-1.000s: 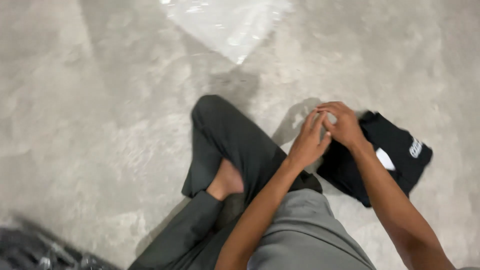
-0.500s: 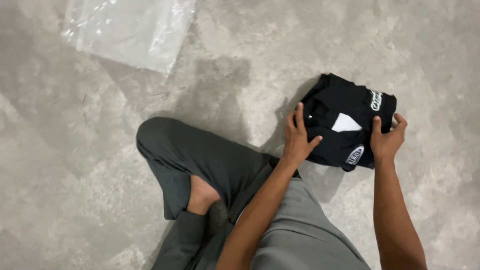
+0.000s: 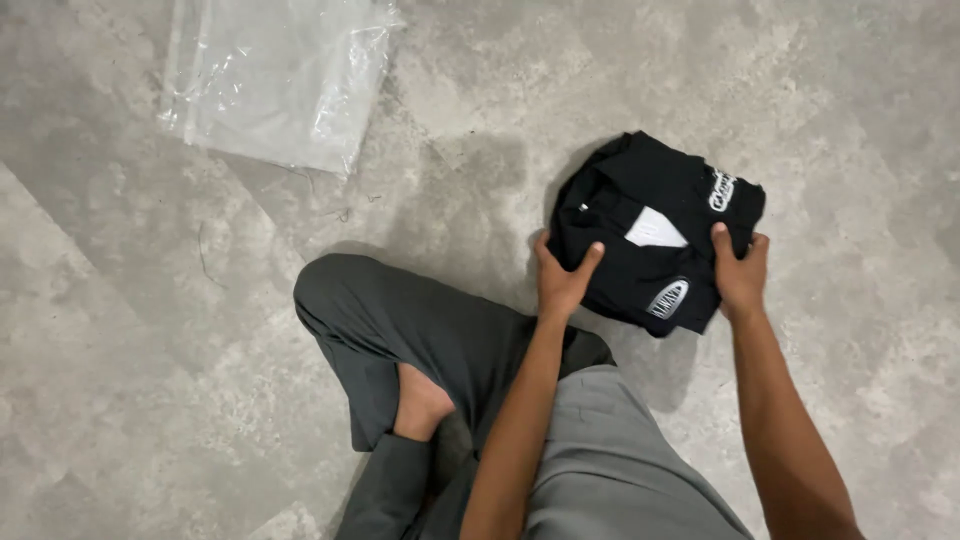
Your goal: Packaging folded black shirts into clear plastic bags and sealing them.
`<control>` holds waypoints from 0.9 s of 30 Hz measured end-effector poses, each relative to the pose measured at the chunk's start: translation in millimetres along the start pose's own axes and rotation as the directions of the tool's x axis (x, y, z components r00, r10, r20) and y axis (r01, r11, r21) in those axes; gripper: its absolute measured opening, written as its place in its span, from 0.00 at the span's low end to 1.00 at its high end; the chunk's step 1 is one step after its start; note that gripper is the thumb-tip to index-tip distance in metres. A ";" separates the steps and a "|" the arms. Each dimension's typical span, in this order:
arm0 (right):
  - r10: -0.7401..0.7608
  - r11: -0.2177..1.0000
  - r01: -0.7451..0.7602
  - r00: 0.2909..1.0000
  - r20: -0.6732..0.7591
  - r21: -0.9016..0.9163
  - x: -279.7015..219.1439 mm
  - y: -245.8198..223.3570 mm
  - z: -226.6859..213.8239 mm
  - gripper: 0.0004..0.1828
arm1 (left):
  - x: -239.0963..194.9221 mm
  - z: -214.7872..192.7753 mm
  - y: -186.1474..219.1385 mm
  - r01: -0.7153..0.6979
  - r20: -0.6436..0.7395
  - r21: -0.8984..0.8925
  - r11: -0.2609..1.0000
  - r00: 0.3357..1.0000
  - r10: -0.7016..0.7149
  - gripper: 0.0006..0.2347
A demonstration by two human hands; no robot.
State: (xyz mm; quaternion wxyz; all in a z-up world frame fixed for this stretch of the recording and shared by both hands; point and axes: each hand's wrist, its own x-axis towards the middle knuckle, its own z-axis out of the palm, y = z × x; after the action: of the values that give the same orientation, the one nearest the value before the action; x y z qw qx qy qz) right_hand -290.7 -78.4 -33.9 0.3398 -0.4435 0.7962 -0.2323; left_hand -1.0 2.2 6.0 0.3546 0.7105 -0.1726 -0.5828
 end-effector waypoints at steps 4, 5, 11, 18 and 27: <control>-0.086 0.994 0.083 0.995 -0.046 -0.073 -19.3 -38.7 40.4 0.26 | 0.9 -16.1 8.3 -0.103 -0.259 -0.120 0.987 0.963 0.070 0.45; -0.163 0.987 0.162 0.985 -0.056 -0.027 -26.2 -52.9 50.9 0.23 | 2.4 -22.4 8.2 -0.161 -0.329 -0.157 0.974 0.939 0.102 0.41; -0.409 0.912 0.405 0.910 0.061 0.072 -61.8 -151.4 93.8 0.21 | 1.0 -50.2 -1.3 -0.247 -0.562 -0.245 0.937 0.824 0.070 0.40; -0.408 0.903 0.270 0.784 0.468 0.335 -133.6 -260.9 105.1 0.22 | -88.6 -68.0 68.6 -0.163 -0.377 -0.663 0.730 0.916 -0.137 0.42; -0.383 0.691 -0.443 0.446 0.809 0.571 -99.7 -192.1 201.0 0.33 | -55.6 -135.3 -15.6 -0.327 -0.365 -0.928 0.179 0.897 -0.252 0.11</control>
State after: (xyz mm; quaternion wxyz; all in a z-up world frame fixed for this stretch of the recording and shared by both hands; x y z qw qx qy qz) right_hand 2.3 -101.8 -4.5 0.8538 -0.3074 0.3392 -0.2478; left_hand 110.4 90.5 43.6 0.7691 0.4215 0.3083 -0.3684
